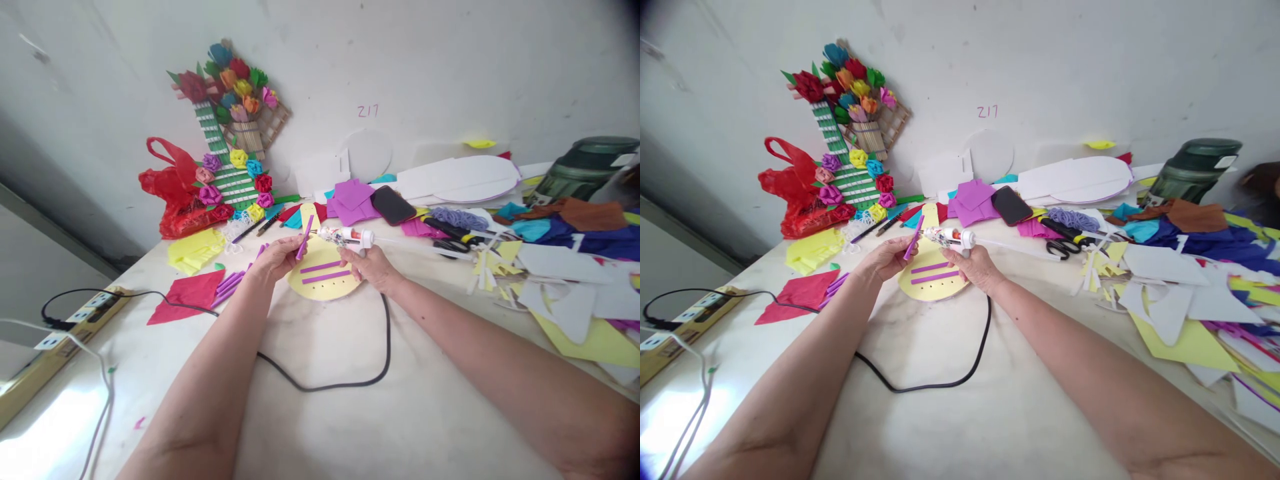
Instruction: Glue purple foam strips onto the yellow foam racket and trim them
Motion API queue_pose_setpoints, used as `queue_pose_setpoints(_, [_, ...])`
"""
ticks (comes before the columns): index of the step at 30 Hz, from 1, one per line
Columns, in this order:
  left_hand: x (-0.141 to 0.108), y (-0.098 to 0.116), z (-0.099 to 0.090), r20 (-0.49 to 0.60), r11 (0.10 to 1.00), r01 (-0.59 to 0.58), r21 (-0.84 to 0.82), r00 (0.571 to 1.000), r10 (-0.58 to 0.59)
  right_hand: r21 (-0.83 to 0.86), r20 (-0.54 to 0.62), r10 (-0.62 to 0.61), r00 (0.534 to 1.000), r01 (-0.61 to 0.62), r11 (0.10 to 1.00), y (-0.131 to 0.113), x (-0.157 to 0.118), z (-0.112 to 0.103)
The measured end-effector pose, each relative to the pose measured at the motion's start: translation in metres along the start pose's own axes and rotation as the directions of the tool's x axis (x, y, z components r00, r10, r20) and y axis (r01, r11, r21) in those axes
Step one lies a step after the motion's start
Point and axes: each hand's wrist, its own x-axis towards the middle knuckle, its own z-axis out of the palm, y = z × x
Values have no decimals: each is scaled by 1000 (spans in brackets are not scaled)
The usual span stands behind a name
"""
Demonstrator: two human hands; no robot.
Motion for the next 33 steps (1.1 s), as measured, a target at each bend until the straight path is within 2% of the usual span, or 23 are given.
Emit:
queue_pose_setpoints(14, [1,-2,-2,15,1000,-1,7,1000,1,9,-11,23,1000,-23,1000,-4,-1,2])
queue_pose_setpoints(22, [1,-2,-2,33,1000,-2,21,999,1,-15,-24,25,999,-26,1000,5,1,-1])
queue_pose_setpoints(33, [-1,-1,1,-13,999,13,46,1000,-12,52,-94,42,995,-37,998,7,5,-1])
